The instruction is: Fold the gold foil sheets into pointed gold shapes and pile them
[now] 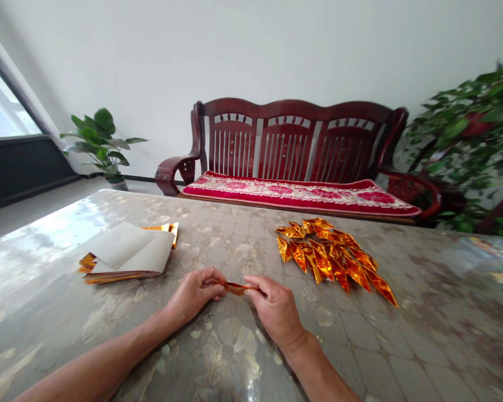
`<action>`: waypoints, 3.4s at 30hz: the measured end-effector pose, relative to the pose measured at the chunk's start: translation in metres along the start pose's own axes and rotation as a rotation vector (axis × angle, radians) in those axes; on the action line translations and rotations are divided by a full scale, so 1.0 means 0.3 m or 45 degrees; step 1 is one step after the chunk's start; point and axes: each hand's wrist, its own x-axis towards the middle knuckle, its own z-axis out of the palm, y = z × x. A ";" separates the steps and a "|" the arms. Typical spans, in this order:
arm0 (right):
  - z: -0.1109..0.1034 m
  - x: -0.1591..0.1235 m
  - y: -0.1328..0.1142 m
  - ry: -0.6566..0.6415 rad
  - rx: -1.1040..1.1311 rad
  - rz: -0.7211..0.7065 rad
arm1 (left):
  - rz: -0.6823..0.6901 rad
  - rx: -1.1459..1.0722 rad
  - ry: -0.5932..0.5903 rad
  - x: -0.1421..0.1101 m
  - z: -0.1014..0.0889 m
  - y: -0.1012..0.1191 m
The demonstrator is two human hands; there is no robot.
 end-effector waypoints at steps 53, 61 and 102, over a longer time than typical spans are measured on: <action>-0.057 0.023 -0.025 -0.346 -0.119 -0.325 | 0.751 1.030 -0.264 -0.033 -0.052 0.065; -0.068 0.026 -0.027 -0.440 0.056 -0.188 | 0.544 0.835 -0.091 0.000 -0.055 0.026; -0.050 0.014 0.005 -0.149 -0.169 -0.318 | 0.249 0.279 0.075 0.016 -0.007 0.000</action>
